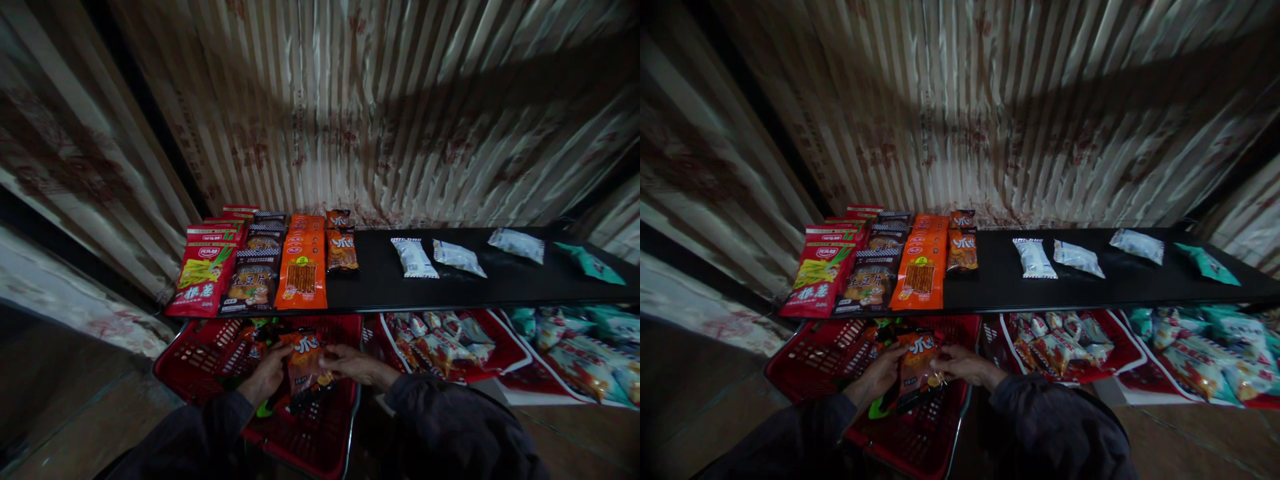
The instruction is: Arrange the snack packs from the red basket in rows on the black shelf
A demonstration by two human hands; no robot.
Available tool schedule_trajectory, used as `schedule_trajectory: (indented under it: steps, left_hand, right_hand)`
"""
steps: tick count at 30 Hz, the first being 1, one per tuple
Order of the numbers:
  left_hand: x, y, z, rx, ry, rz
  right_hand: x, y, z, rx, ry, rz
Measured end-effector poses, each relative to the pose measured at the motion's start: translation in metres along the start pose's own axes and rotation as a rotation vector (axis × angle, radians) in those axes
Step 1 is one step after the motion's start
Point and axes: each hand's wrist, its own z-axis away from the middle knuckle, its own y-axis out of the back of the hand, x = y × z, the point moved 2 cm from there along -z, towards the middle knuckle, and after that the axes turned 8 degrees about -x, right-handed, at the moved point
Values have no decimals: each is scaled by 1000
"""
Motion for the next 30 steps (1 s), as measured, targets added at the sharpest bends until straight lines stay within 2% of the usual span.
schedule_trajectory:
  steps: [3,9,13,18,23,27,30]
  left_hand:
    - [0,-2,3,8,5,13]
    - [-4,-3,4,7,101,0]
    - [-4,-1,3,-52,40,-38]
    - [3,-6,8,-86,35,-99]
    - [8,-14,16,-212,38,-140]
    - [7,-17,20,-198,30,-176]
    - [8,-21,22,-204,21,-197]
  right_hand:
    - [1,1,-2,9,-15,-78]
    - [0,2,-2,17,7,-145]
    - [1,3,-3,59,8,-229]
    - [-3,3,0,25,17,-310]
    - [-10,1,10,22,7,-322]
    - [-13,1,17,29,27,-303]
    - [-16,3,22,-12,35,-288]
